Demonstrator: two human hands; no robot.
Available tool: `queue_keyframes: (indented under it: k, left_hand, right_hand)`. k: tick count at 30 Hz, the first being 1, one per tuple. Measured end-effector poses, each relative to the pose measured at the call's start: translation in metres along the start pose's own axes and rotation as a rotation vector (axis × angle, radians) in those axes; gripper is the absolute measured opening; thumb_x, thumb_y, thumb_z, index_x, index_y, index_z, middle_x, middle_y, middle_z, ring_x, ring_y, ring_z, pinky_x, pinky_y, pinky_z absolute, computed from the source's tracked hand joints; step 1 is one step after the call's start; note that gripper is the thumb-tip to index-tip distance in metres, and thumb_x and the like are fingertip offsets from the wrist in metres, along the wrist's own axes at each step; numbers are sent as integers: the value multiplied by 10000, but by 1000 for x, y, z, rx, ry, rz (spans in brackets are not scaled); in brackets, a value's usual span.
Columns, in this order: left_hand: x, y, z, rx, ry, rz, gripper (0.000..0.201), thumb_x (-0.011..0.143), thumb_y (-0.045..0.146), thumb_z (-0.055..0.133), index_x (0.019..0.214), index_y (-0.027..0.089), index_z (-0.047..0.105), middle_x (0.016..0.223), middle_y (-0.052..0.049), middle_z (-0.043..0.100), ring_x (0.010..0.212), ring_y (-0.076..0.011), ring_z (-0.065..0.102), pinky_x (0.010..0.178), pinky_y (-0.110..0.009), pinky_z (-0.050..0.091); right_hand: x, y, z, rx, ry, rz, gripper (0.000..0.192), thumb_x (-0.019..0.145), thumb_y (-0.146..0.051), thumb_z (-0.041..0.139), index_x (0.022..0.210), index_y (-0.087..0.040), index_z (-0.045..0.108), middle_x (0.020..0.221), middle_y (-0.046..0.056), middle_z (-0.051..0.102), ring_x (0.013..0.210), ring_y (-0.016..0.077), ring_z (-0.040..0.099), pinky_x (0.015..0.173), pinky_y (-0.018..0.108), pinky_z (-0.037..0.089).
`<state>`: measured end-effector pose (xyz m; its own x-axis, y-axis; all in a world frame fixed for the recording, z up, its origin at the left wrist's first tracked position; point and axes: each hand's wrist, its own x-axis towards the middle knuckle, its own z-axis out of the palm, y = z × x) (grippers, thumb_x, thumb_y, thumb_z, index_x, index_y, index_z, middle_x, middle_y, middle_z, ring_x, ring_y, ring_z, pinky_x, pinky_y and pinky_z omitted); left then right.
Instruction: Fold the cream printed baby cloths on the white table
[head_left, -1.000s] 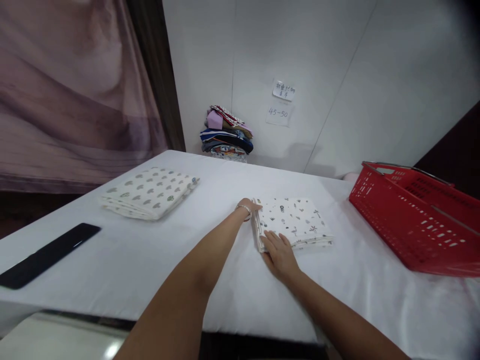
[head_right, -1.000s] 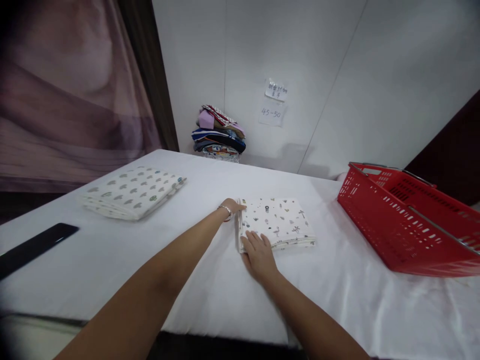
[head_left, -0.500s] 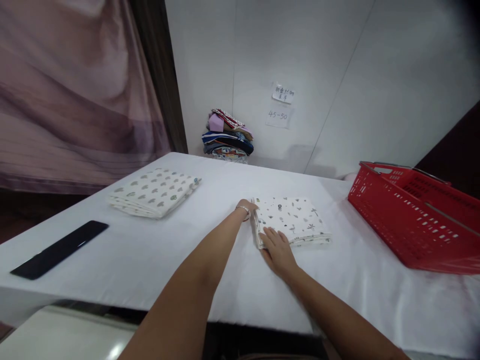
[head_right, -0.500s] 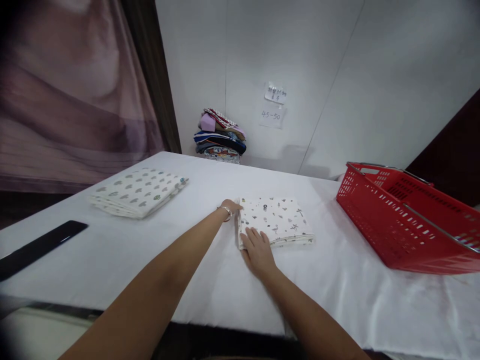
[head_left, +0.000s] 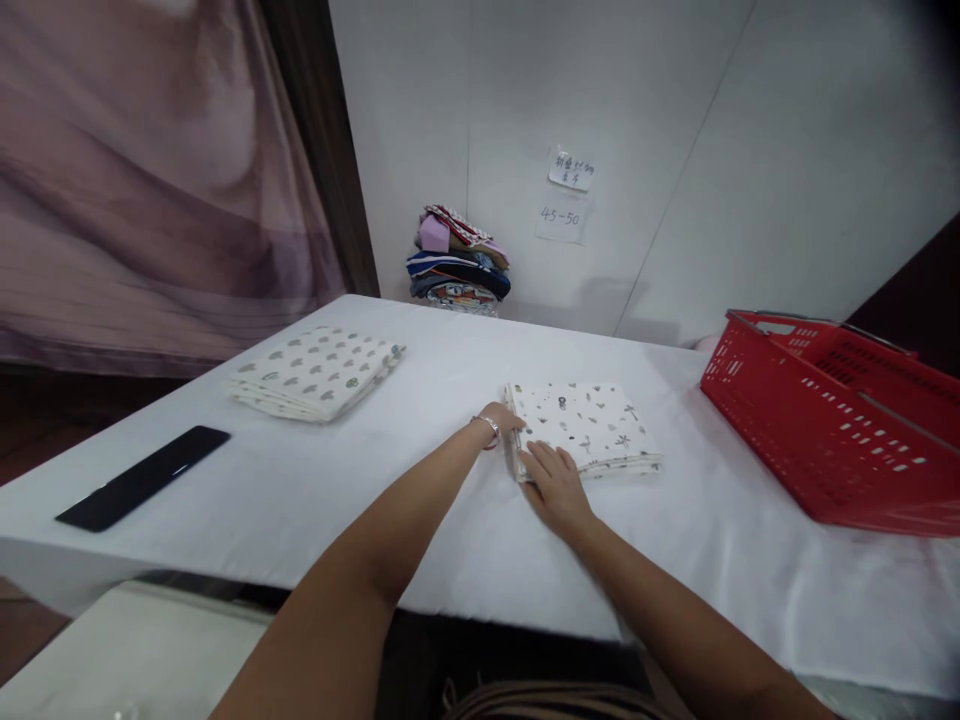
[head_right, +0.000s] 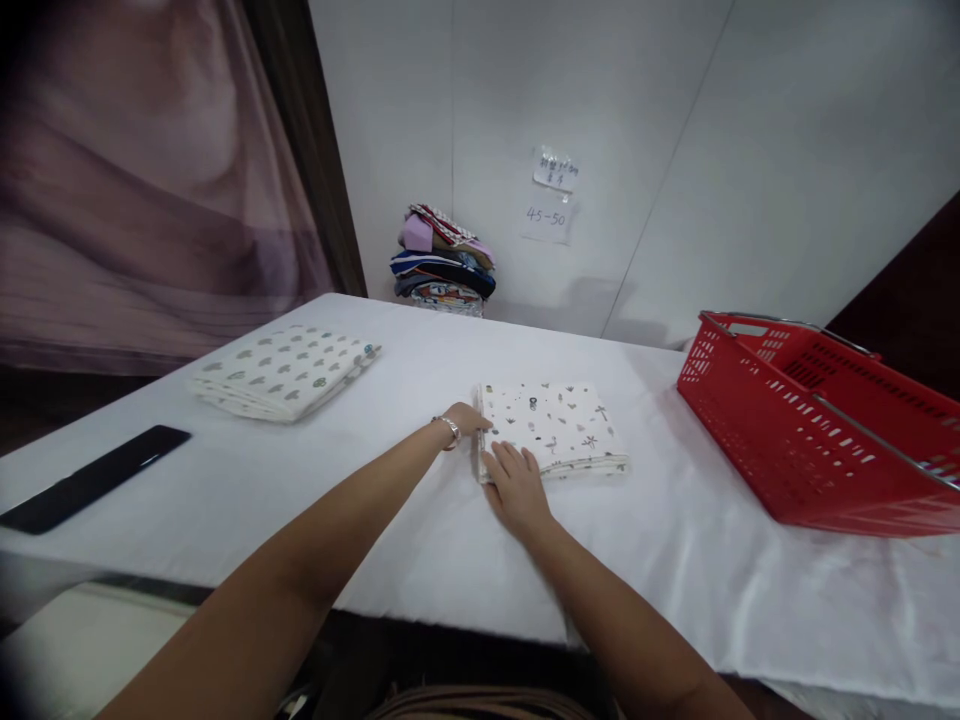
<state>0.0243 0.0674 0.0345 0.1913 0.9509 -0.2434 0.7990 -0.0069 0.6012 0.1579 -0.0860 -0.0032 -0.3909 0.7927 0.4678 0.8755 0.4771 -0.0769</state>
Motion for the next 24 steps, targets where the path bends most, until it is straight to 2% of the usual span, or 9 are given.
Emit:
queue_keyframes:
  k: [2,6,12,16,20,24]
  left_hand:
    - [-4,-1,1,10,-26,-58,244,634,388,697,607,152,642,629,-54,665,729,-203,648,555,-208,450]
    - [-12,-3,4,8,-39,-135,311,702,429,632,700,119,658,679,-76,682,653,-177,635,499,-212,432]
    - [-16,0,4,40,-14,-117,328,654,403,683,779,100,691,905,-126,707,892,-230,648,637,-212,467]
    - [-16,3,-1,13,13,-142,365,679,405,647,872,100,700,993,-140,696,937,-241,648,675,-217,470]
    - [-5,9,-7,-32,62,-167,409,708,421,610,930,88,692,1056,-167,674,1000,-256,628,709,-224,467]
    - [16,14,-8,-96,131,-180,431,716,443,598,959,98,684,1059,-169,673,1007,-255,627,715,-228,468]
  right_hand:
    - [-1,0,0,4,34,9,430,879,-229,438,1305,-174,448,1361,119,459,1291,244,332,1050,451,218]
    - [-1,0,1,44,36,19,407,866,-222,467,1267,-152,478,1269,131,533,1205,236,423,1038,438,227]
    - [0,0,1,68,21,10,379,863,-212,470,1239,-177,503,1229,121,555,1164,231,447,1020,422,237]
    - [0,0,1,58,22,6,380,861,-211,465,1238,-186,502,1226,115,554,1159,231,447,1013,420,241]
    - [0,0,3,53,34,2,377,861,-199,460,1235,-180,502,1217,117,558,1151,230,450,1016,425,238]
    - [-1,0,4,52,31,5,374,864,-204,464,1236,-172,498,1218,116,559,1147,230,452,1018,428,239]
